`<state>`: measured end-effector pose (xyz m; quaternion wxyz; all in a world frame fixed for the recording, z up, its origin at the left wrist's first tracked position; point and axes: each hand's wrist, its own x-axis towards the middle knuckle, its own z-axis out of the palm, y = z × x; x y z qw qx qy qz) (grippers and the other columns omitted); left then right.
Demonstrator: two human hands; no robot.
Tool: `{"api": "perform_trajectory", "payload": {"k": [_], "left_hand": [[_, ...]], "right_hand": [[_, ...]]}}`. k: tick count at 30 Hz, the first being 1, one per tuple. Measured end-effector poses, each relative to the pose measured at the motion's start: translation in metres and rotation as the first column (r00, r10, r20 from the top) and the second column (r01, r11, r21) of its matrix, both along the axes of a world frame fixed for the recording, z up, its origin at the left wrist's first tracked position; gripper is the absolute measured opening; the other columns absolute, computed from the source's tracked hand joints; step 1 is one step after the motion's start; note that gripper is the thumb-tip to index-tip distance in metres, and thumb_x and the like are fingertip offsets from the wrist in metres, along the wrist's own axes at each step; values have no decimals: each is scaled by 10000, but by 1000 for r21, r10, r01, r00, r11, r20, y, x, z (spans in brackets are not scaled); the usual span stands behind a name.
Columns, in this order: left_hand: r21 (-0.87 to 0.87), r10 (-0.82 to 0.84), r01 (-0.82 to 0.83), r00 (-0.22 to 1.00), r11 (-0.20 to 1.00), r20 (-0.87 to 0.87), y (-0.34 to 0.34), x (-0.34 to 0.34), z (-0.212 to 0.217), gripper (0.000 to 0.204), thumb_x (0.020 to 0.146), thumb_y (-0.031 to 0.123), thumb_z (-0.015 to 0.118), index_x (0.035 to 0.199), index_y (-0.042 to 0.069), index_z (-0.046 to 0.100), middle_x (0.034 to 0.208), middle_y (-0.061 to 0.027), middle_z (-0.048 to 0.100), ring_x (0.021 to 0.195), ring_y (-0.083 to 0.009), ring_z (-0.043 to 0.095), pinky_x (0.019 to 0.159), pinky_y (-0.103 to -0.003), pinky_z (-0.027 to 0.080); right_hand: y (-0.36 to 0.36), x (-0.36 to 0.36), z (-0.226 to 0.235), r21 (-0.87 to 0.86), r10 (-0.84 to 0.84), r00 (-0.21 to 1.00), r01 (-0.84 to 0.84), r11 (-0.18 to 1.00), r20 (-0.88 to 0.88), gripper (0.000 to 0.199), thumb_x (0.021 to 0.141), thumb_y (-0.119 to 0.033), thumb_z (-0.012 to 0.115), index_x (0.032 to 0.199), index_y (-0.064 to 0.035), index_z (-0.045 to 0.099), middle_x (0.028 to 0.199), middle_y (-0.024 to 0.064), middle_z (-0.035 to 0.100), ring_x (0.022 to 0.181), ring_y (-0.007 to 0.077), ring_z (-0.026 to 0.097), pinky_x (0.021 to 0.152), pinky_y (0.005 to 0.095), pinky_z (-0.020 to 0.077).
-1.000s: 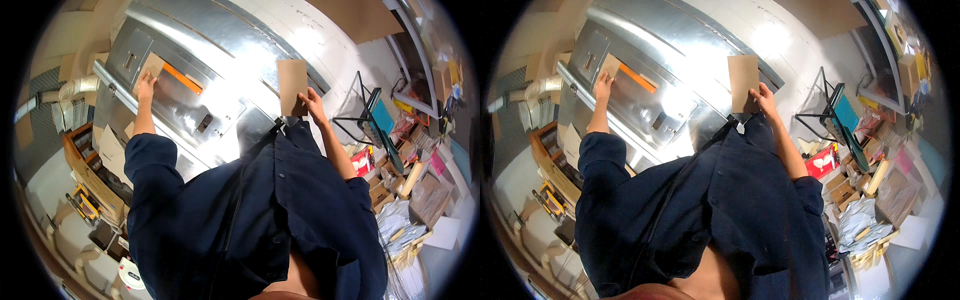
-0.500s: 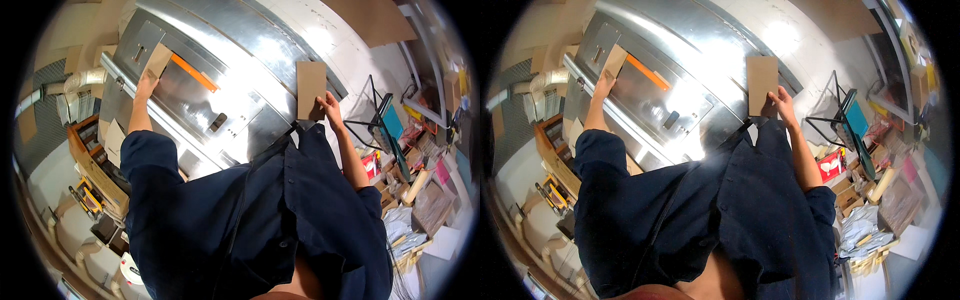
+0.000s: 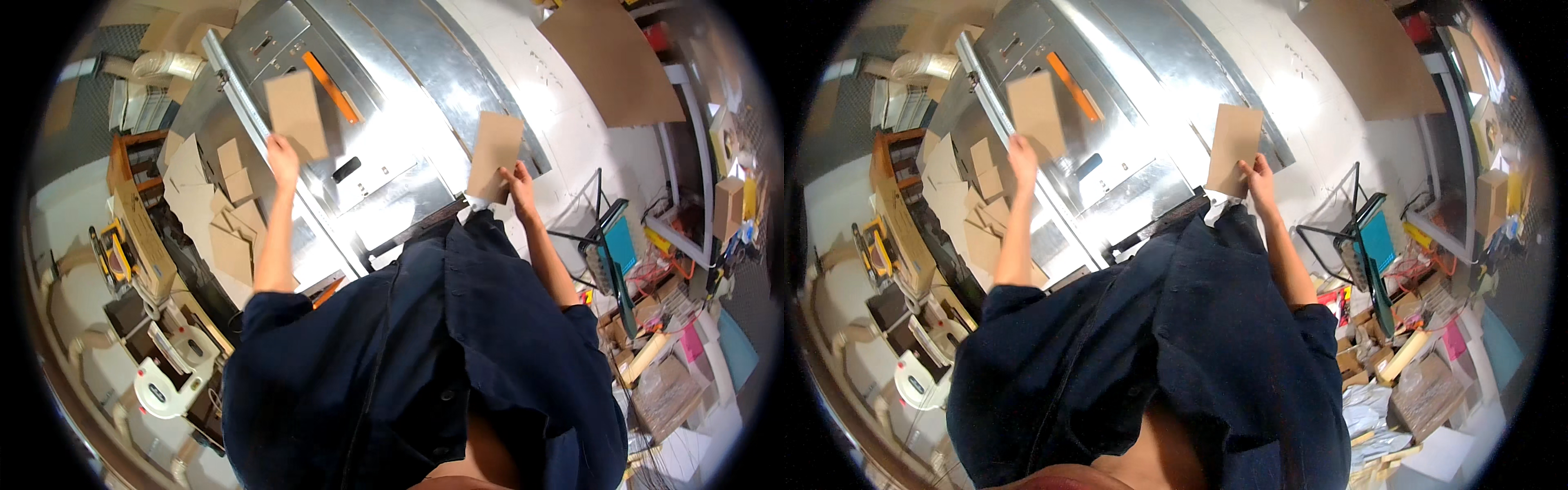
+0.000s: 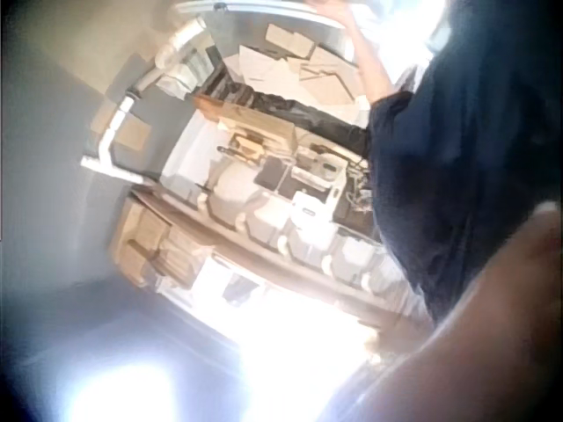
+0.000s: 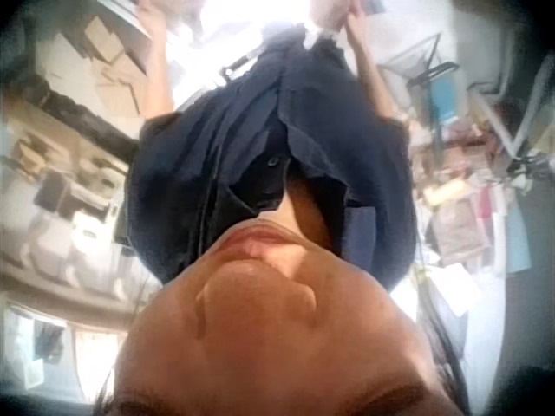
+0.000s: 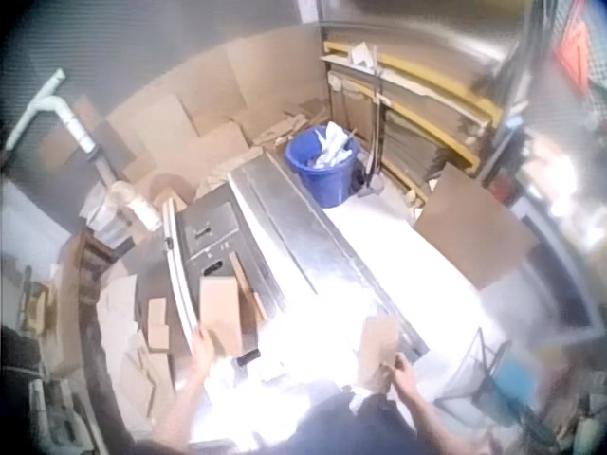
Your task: The person measures a cardboard box and cuts cardboard pieces using a table saw. They repeatedly measure the box and cut pieces to size, then assemble the box by fitting the cut pieces into the box structure.
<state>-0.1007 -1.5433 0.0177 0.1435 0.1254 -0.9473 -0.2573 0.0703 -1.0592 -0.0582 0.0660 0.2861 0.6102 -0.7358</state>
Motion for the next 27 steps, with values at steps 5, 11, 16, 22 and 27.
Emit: {"api": "perform_trajectory", "payload": {"k": [5, 11, 16, 22, 27], "left_hand": [[641, 7, -205, 955, 739, 298, 141, 136, 14, 331, 977, 335, 544, 1004, 8, 585, 905, -56, 612, 867, -142, 535, 804, -303, 438], [873, -243, -104, 939, 477, 245, 274, 192, 39, 328, 943, 298, 633, 1082, 4, 585, 958, -59, 658, 863, -112, 591, 769, -269, 473], [875, -413, 41, 892, 482, 185, 336, 193, 59, 336, 950, 284, 624, 1102, -11, 573, 987, -80, 660, 886, -107, 592, 783, -264, 475], [918, -667, 184, 737, 352, 108, 414, 176, 74, 397, 961, 302, 603, 1172, -28, 541, 1082, -120, 651, 983, -152, 597, 867, -290, 464], [959, -753, 185, 656, 216, 43, 520, 174, 76, 282, 1003, 262, 530, 1112, 2, 538, 1049, -83, 629, 950, -127, 573, 867, -286, 449]], "right_hand": [[-12, 26, 45, -198, 51, 999, -50, 979, 4, 297, 931, -93, 578, 1220, -43, 531, 1102, 51, 639, 975, 159, 590, 858, 301, 452], [8, 51, 132, -313, 97, 995, -93, 945, -5, 386, 964, -160, 551, 1323, -67, 444, 1203, 75, 612, 1055, 151, 570, 866, 285, 441], [41, 69, 172, -316, -6, 996, -21, 949, -84, 363, 970, -179, 556, 1294, -57, 447, 1198, 79, 599, 1080, 155, 561, 907, 311, 445], [90, 102, 180, -201, -237, 934, 187, 962, -267, 364, 954, -183, 591, 1269, -40, 479, 1188, 75, 596, 1094, 151, 548, 966, 310, 415], [185, 133, 170, -163, -403, 878, 371, 914, -258, 384, 951, -160, 586, 1294, -36, 466, 1208, 75, 599, 1084, 141, 564, 933, 301, 439]]}}
